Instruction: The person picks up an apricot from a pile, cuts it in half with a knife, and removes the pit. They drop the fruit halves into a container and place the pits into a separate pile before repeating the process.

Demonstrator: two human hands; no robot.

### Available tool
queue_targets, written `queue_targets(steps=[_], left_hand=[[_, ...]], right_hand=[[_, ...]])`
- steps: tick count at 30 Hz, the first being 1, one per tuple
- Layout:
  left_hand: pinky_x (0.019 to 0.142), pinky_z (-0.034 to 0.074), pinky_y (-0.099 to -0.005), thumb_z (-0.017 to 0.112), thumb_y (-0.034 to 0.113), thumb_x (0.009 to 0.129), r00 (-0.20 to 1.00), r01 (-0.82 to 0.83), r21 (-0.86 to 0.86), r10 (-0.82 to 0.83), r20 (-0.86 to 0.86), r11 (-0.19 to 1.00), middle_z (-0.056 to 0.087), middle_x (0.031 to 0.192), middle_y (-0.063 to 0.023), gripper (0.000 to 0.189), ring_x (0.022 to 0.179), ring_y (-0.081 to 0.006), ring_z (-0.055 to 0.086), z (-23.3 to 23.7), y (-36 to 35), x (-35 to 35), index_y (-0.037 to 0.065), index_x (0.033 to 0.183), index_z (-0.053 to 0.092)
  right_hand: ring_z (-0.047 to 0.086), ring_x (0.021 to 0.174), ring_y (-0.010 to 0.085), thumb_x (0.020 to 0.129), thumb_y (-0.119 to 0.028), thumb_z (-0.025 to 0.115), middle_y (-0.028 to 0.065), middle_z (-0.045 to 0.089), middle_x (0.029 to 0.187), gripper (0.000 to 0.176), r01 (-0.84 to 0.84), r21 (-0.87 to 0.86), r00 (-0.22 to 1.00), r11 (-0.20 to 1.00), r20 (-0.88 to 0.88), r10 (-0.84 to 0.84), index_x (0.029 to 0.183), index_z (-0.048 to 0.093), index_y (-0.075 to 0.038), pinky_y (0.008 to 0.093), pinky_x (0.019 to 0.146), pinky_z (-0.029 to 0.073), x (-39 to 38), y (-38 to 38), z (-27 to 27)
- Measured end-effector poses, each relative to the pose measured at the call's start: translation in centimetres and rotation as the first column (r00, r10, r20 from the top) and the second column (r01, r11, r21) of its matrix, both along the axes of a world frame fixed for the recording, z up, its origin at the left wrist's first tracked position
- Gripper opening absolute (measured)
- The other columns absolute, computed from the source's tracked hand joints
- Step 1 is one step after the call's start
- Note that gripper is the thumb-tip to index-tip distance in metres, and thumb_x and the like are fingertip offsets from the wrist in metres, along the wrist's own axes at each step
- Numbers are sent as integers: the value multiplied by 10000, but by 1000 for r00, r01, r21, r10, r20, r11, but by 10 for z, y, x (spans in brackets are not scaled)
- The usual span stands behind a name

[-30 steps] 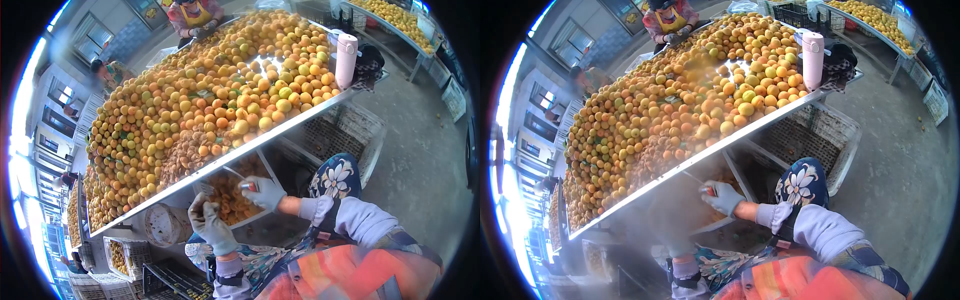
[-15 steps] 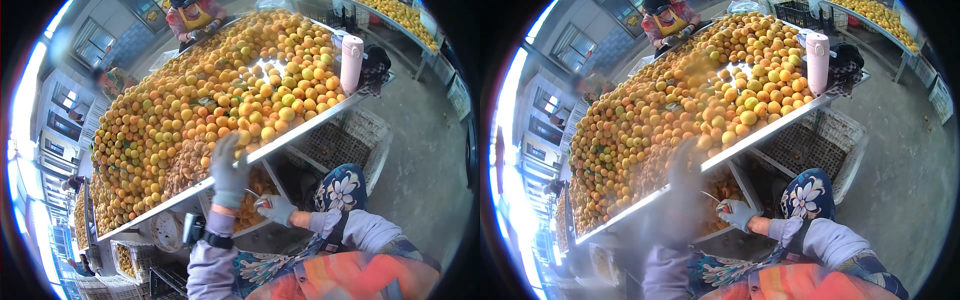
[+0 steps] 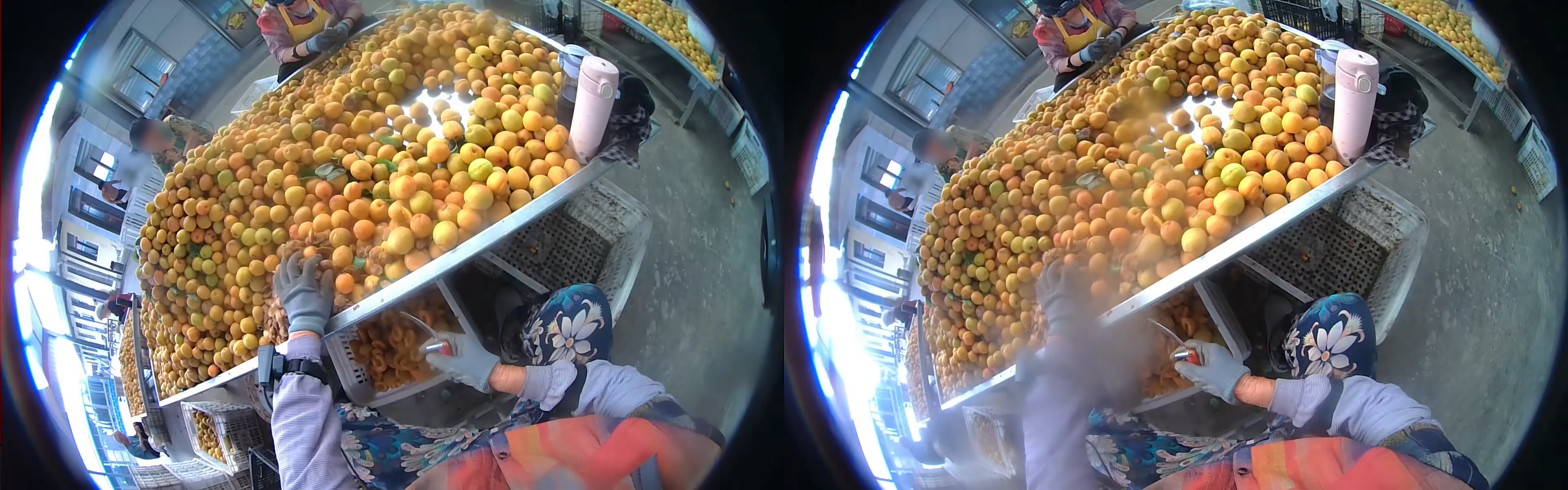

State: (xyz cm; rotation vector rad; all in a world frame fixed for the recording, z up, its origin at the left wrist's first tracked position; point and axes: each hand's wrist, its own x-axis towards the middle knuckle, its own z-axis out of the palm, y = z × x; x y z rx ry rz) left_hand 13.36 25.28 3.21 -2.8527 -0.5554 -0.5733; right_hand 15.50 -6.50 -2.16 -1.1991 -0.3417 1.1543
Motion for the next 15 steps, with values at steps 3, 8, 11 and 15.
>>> queue_targets(steps=[3, 8, 11, 15], left_hand=[[993, 312, -456, 662, 359, 755, 996, -24, 48, 28, -84, 999, 506, 1218, -109, 363, 1219, -319, 407, -2, 10, -1, 166, 1059, 621], [1038, 293, -441, 676, 381, 753, 995, -97, -62, 96, -18, 993, 496, 1273, -121, 363, 1245, -324, 398, 3, 12, 4, 152, 1033, 645], [1043, 299, -426, 696, 400, 755, 987, -160, -54, 160, 1, 986, 500, 1286, -116, 354, 1243, -318, 412, 12, 18, 4, 142, 995, 662], [909, 438, -361, 701, 225, 804, 940, -93, -308, 186, 286, 947, 596, 1155, -119, 182, 1066, -282, 552, 38, 16, 10, 111, 943, 672]], right_hand=[[539, 752, 84, 853, -187, 652, 11, 599, 847, 217, -17, -12, 999, 1000, -41, 16, 1021, 623, -53, 240, 695, 461, -2, 0, 4], [539, 745, 74, 854, -161, 653, 5, 598, 855, 202, 30, -15, 1000, 999, 7, -30, 1019, 624, -49, 222, 681, 460, -3, 0, 0], [538, 739, 67, 859, -151, 649, -3, 594, 855, 197, 16, 42, 992, 999, -130, -11, 1026, 621, -50, 215, 671, 460, -3, -2, 4], [540, 733, 67, 859, -146, 650, -5, 590, 848, 207, -24, 24, 996, 999, -87, 26, 1041, 614, -54, 217, 655, 461, 1, -1, 17]])
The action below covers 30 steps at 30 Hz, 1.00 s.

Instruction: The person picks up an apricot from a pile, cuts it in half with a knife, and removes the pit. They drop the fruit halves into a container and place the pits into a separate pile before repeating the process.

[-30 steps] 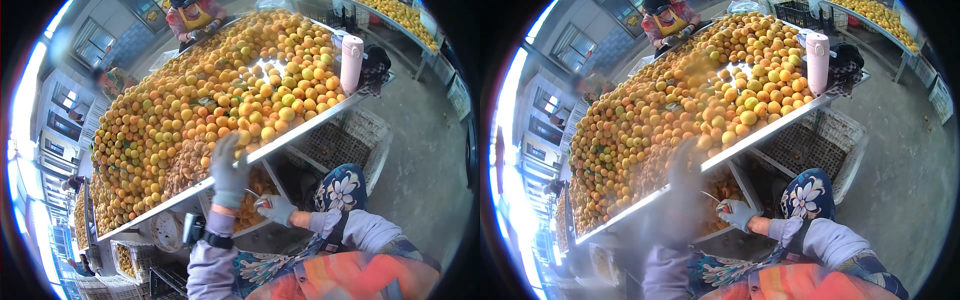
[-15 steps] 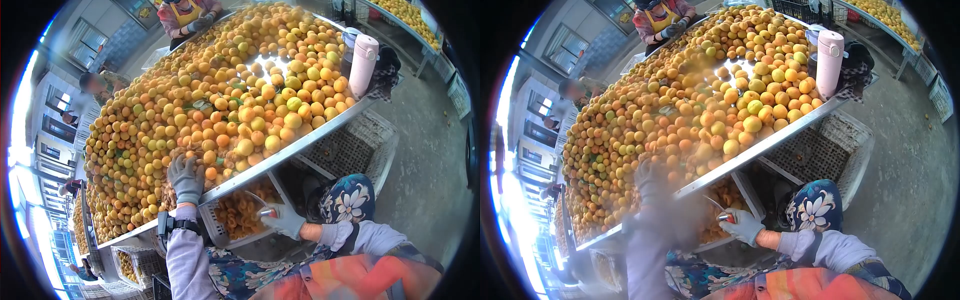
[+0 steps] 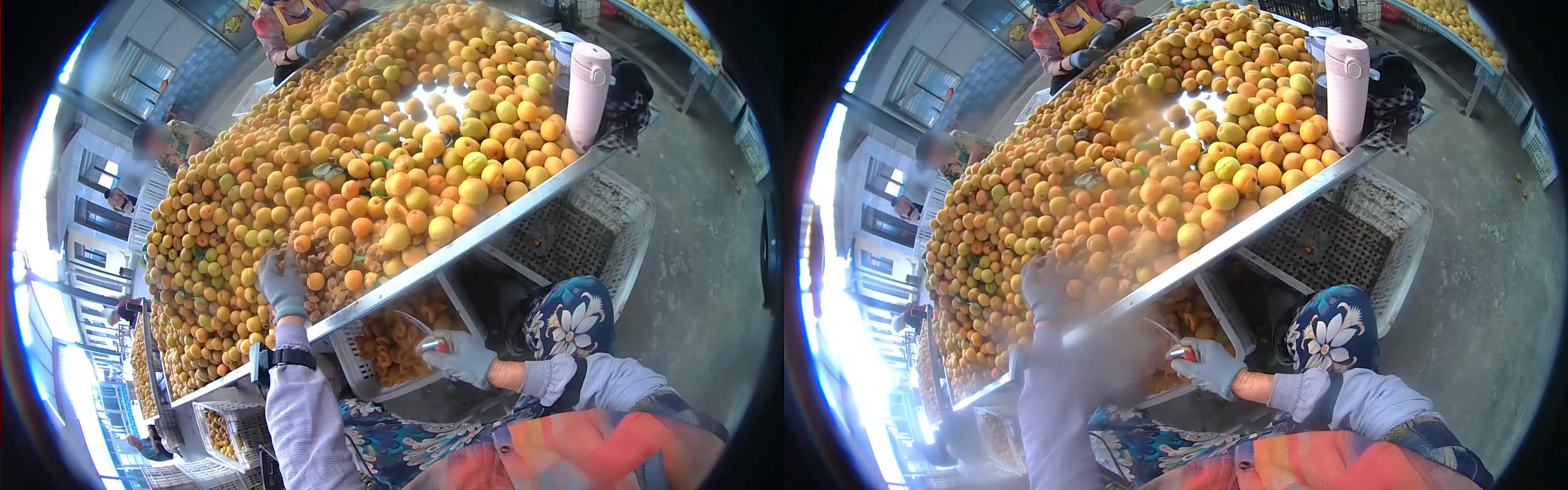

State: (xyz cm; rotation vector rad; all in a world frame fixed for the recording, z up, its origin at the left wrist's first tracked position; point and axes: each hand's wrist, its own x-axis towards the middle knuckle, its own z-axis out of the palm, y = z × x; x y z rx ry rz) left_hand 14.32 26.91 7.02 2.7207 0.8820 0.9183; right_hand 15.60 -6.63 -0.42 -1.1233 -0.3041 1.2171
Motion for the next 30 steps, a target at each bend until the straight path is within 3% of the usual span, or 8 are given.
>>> queue_targets(steps=[2, 8, 11, 14, 16, 20, 24, 30], left_hand=[[826, 475, -346, 688, 164, 812, 987, -121, -403, 153, 48, 907, 629, 1045, -115, 150, 931, -245, 597, 6, 0, 4, 99, 946, 671], [793, 489, -268, 602, 65, 873, 989, 85, -58, -77, 126, 995, 630, 967, -71, 326, 925, -146, 601, -14, 2, 30, 62, 1199, 581], [892, 471, -281, 619, -1, 843, 960, 270, -508, -190, 204, 818, 626, 1053, -90, 361, 981, -173, 603, 4, -42, 58, 36, 1200, 579], [904, 468, -296, 651, 29, 828, 895, 440, -593, -280, 346, 675, 628, 1070, -91, 375, 1013, -195, 597, 7, -84, 94, 51, 1197, 590], [952, 444, -345, 695, 100, 792, 897, 432, -369, -434, 84, 823, 612, 1122, -103, 412, 1094, -253, 562, 4, -98, 117, 111, 1193, 606], [1013, 380, -410, 733, 239, 720, 783, 608, -38, -607, -140, 793, 554, 1216, -128, 461, 1188, -329, 468, 1, -137, 151, 207, 1166, 622], [1023, 365, -403, 725, 272, 714, 850, 445, -95, -454, -269, 890, 503, 1290, -116, 458, 1216, -330, 441, -20, -100, 165, 186, 1149, 613], [1022, 354, -398, 697, 243, 722, 888, 320, 234, -205, -411, 918, 545, 1239, -99, 505, 1195, -324, 451, -7, -71, 153, 168, 1204, 569]], right_hand=[[542, 732, 66, 859, -146, 649, -5, 590, 847, 211, -14, -10, 1000, 1000, -11, 14, 1046, 612, -54, 215, 645, 459, 0, -2, 5], [538, 675, 55, 866, -145, 644, -16, 597, 833, 227, 68, 44, 997, 997, -31, -67, 1075, 619, -58, 199, 587, 445, 1, -2, 8], [522, 631, 36, 876, -170, 647, -18, 603, 817, 227, 100, 104, 995, 990, 13, -102, 1076, 618, -65, 175, 546, 424, 6, -3, 15], [499, 594, 24, 887, -197, 647, -16, 599, 790, 237, 121, 128, 971, 984, -223, -91, 1089, 610, -77, 169, 505, 401, 23, -13, 41], [491, 575, 20, 890, -207, 645, -14, 597, 776, 222, 156, 139, 961, 978, -249, -118, 1066, 604, -78, 166, 490, 390, 35, -20, 62], [472, 515, 29, 904, -164, 610, 2, 595, 756, 239, 215, 169, 949, 962, -268, -166, 1122, 609, -66, 173, 451, 380, 57, -34, 83], [475, 506, 33, 906, -172, 605, 8, 596, 754, 242, 288, 159, 924, 944, -303, -231, 1120, 607, -61, 171, 443, 379, 66, -38, 76], [487, 538, 32, 912, -201, 593, 12, 588, 756, 265, 222, 175, 923, 959, -356, -148, 1119, 600, -37, 168, 475, 395, 67, -39, 78]])
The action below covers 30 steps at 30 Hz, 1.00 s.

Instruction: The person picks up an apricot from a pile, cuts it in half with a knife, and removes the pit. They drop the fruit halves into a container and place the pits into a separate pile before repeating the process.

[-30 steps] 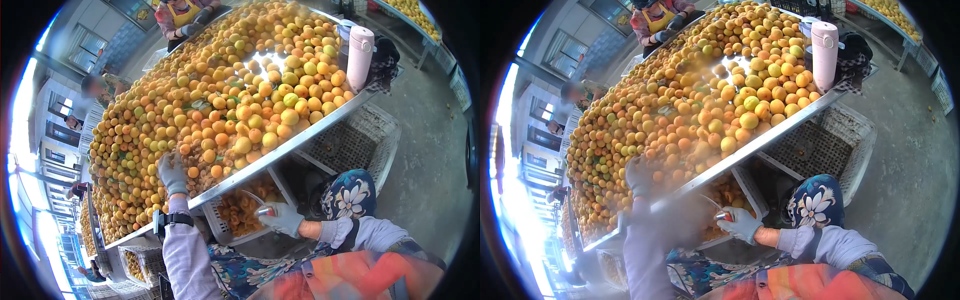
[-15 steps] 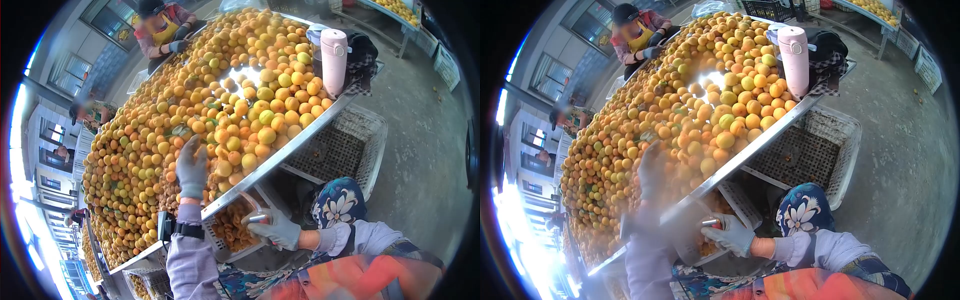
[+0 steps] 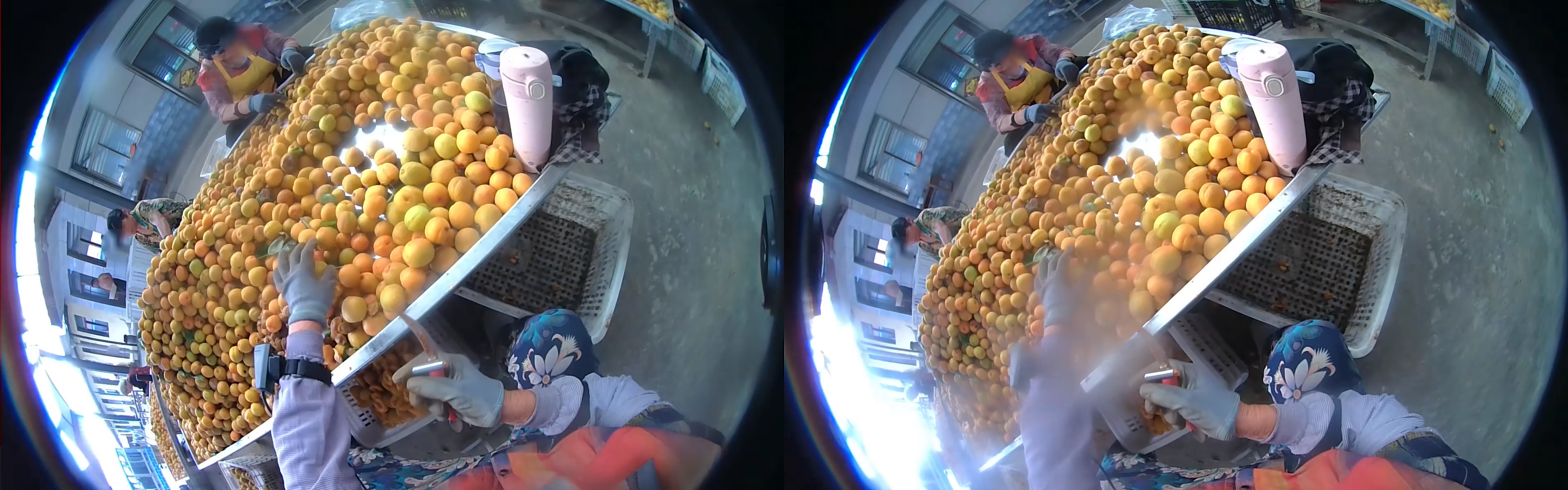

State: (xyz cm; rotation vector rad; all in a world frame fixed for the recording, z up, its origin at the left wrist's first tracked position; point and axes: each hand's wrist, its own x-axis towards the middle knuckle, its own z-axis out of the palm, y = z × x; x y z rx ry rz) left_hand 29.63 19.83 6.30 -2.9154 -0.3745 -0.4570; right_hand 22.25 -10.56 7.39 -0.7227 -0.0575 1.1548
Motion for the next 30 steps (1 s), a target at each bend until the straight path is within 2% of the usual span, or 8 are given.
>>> queue_targets(steps=[6, 15, 17, 20, 24, 26, 27, 30], left_hand=[[999, 387, -395, 680, 225, 757, 961, 258, -332, -206, 184, 907, 589, 1174, -104, 532, 1155, -309, 496, -14, -48, 62, 155, 1264, 535], [947, 420, -390, 668, 185, 798, 993, 31, -354, -70, -98, 935, 577, 1202, -96, 557, 1130, -272, 528, -18, -64, 94, 192, 1327, 491], [916, 464, -348, 597, 100, 868, 997, 75, -978, 7, 77, 194, 541, 1216, -88, 510, 1125, -200, 522, 3, -70, 71, 106, 1355, 446], [938, 477, -313, 536, 43, 903, 972, 218, -969, 111, 205, -113, 500, 1223, -96, 502, 1130, -156, 500, 35, -86, 16, 28, 1380, 378], [1034, 414, -412, 555, 91, 893, 930, 368, -927, 37, 366, -76, 486, 1249, -98, 546, 1138, -217, 511, 34, -108, -81, 39, 1397, 352], [1018, 424, -399, 565, 108, 892, 979, 202, -901, -49, 199, 384, 493, 1244, -99, 553, 1128, -212, 516, 19, -113, -123, 53, 1402, 357], [996, 436, -387, 578, 125, 893, 940, 311, -905, 237, 246, -291, 502, 1241, -97, 561, 1121, -209, 520, 18, -126, -142, 61, 1405, 358], [967, 456, -381, 653, 125, 854, 911, 413, -820, 179, 373, -396, 507, 1246, -99, 613, 1105, -226, 543, 13, -140, -174, 62, 1395, 371]], right_hand=[[491, 566, 32, 928, -211, 580, 5, 580, 796, 275, -4, 17, 1000, 1000, -29, 4, 1149, 593, -47, 162, 505, 404, 4, -4, -2], [480, 543, 31, 929, -230, 570, 1, 582, 769, 278, 54, -30, 999, 998, 6, -54, 1139, 595, -50, 165, 487, 399, 14, -6, 0], [481, 539, 32, 927, -236, 568, 1, 585, 766, 283, 32, -60, 999, 998, 28, -30, 1136, 594, -48, 169, 477, 395, 17, -7, 5], [486, 531, 37, 924, -240, 568, 4, 590, 761, 289, 17, -69, 998, 997, 66, -13, 1126, 589, -33, 176, 454, 388, 16, -2, 5], [491, 588, 11, 909, -210, 602, -30, 576, 748, 267, 107, -106, 953, 989, 296, -71, 1112, 594, -37, 174, 497, 389, 5, 12, -16], [469, 615, -4, 905, -196, 607, -56, 554, 743, 239, 159, -11, 891, 987, 433, -139, 1091, 607, -47, 167, 512, 372, -4, 20, -19], [444, 625, -4, 903, -190, 606, -66, 522, 730, 180, 123, -30, 887, 992, 452, -97, 1025, 614, -57, 170, 516, 353, -10, 20, -21], [434, 633, 9, 901, -190, 605, -63, 501, 715, 148, -46, -174, 806, 984, 576, 139, 968, 602, -59, 190, 526, 359, -20, 15, -21]])
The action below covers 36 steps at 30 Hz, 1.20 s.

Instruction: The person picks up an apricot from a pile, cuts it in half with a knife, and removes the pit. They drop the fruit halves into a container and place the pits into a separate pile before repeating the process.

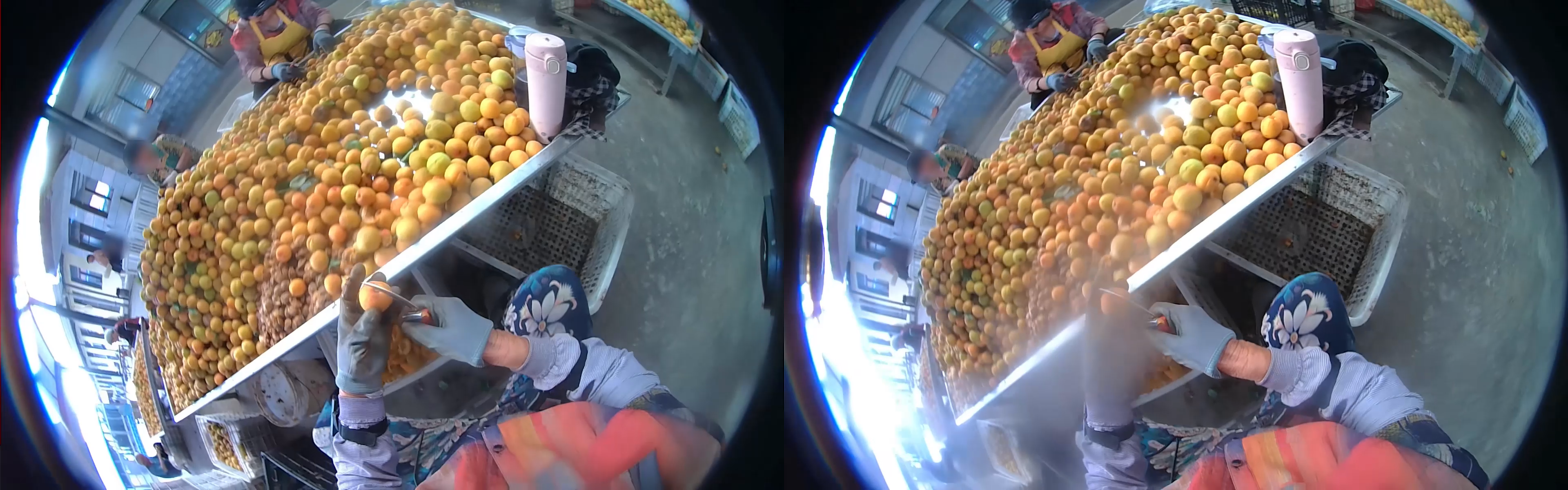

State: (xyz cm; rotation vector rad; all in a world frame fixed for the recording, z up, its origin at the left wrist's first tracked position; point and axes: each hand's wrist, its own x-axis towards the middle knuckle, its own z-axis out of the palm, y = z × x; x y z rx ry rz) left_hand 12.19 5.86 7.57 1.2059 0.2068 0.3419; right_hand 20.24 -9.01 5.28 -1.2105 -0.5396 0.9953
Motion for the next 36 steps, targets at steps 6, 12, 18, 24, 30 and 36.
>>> queue_targets(steps=[6, 12, 18, 24, 30, 36], left_hand=[[966, 459, -382, 682, 119, 836, 999, -30, 52, 29, 23, 998, 497, 1291, -124, 620, 1134, -251, 544, -14, -14, -39, 16, 1368, 382], [928, 467, -302, 703, 152, 832, 996, -79, -166, 71, -53, 983, 539, 1258, -121, 656, 1079, -202, 571, -7, -21, -59, -10, 1377, 375], [923, 466, -276, 708, 212, 841, 997, -70, -172, 65, -38, 983, 569, 1219, -116, 666, 1041, -184, 587, 1, -32, -69, -21, 1373, 383], [966, 447, -325, 685, 221, 864, 985, -173, -253, 164, -56, 952, 542, 1249, -121, 654, 1110, -208, 553, -11, -52, -74, -17, 1384, 368], [913, 470, -302, 660, 203, 885, 991, -132, -47, 131, -29, 990, 555, 1230, -118, 619, 1021, -178, 584, -16, -40, -86, -2, 1386, 360], [734, 487, -245, 562, 283, 950, 951, -303, 7, 303, -69, 953, 624, 1120, -100, 488, 825, -105, 580, -22, -64, -79, 4, 1329, 429]], right_hand=[[446, 551, 150, 826, -130, 552, 73, 456, 610, 118, 87, -14, 941, 996, 328, -78, 878, 531, -27, 310, 551, 408, -27, -1, -10], [571, 680, 354, 808, -146, 572, 164, 577, 716, 175, 71, -103, 840, 992, 543, -4, 936, 539, -31, 417, 640, 458, -37, -12, -4], [604, 817, 414, 856, -140, 563, 227, 594, 840, 231, 149, -156, 730, 977, 683, -2, 1064, 556, -40, 393, 677, 476, -55, -12, -10], [608, 794, 408, 819, -122, 555, 222, 628, 826, 294, 279, -73, 776, 957, 605, -180, 1107, 556, -64, 434, 682, 484, -73, -3, -32], [598, 845, 427, 840, -144, 565, 239, 612, 884, 296, 126, -298, 784, 946, 615, 89, 1117, 543, -41, 411, 681, 478, -64, -2, -11], [614, 839, 378, 821, -100, 543, 217, 617, 876, 294, 204, -215, 824, 955, 565, -48, 1106, 544, -30, 390, 705, 482, -88, 6, -32]])
